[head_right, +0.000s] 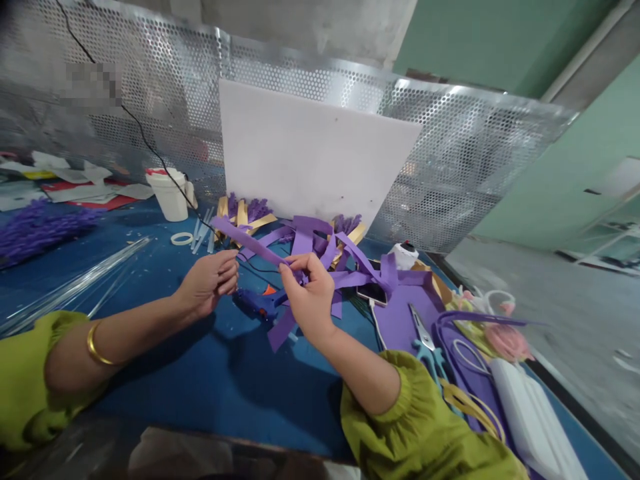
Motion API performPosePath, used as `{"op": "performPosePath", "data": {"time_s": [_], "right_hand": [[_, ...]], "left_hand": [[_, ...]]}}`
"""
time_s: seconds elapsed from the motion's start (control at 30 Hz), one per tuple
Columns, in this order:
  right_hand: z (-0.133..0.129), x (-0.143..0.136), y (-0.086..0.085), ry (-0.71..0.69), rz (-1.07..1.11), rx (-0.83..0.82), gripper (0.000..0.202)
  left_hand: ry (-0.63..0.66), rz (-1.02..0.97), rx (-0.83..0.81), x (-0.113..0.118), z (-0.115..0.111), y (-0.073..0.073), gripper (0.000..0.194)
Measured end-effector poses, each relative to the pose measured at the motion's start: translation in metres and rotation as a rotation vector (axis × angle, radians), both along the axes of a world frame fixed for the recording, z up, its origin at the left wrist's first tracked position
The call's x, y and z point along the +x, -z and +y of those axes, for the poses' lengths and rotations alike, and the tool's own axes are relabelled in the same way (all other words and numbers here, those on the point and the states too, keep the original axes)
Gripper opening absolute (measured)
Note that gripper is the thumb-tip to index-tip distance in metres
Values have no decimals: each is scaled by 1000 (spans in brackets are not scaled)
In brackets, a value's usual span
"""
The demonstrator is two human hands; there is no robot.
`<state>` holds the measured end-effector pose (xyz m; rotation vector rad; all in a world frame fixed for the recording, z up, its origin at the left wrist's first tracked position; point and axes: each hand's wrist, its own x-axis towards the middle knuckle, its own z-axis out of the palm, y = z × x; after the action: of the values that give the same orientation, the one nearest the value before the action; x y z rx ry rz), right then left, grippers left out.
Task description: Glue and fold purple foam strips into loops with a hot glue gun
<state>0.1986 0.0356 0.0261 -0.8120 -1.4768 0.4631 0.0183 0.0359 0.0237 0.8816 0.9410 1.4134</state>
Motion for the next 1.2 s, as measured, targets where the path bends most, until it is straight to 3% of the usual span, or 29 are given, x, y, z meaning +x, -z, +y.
{"op": "performPosePath", "data": {"time_s": [0.13,0.33,0.53,0.6,0.67,0.73,0.8,0.9,0.93,1.07,1.2], "right_hand": [[-1,1,-2,21,-34,47,18],[-1,9,-16,39,-113,154,19],[1,25,-38,131,-212,261,21],[1,30,-44,163,-264,307,21],[3,34,-47,190,-345,349,21],[4,37,-49,198,-408,377,20],[6,39,-48,181,-441,385,20],[8,39,-45,143,-471,371,20],[8,38,-44,132,-475,363,19],[8,34,-39,82,-475,336,20],[6,30,-34,26,-527,341,20]], "left_hand": [[-62,64,56,-3,5,4,29],[-101,76,15,-7,8,1,30],[-273,259,179,-16,20,-2,65],[-318,356,239,-19,25,-2,53],[-370,393,291,-22,28,-3,19],[-426,377,306,-23,29,-4,31],[-481,371,288,-25,28,-5,18],[-539,459,311,-29,22,-10,47],[-548,495,350,-30,19,-12,48],[-471,627,633,-30,12,-21,15],[-253,710,660,-27,12,-19,18]]}}
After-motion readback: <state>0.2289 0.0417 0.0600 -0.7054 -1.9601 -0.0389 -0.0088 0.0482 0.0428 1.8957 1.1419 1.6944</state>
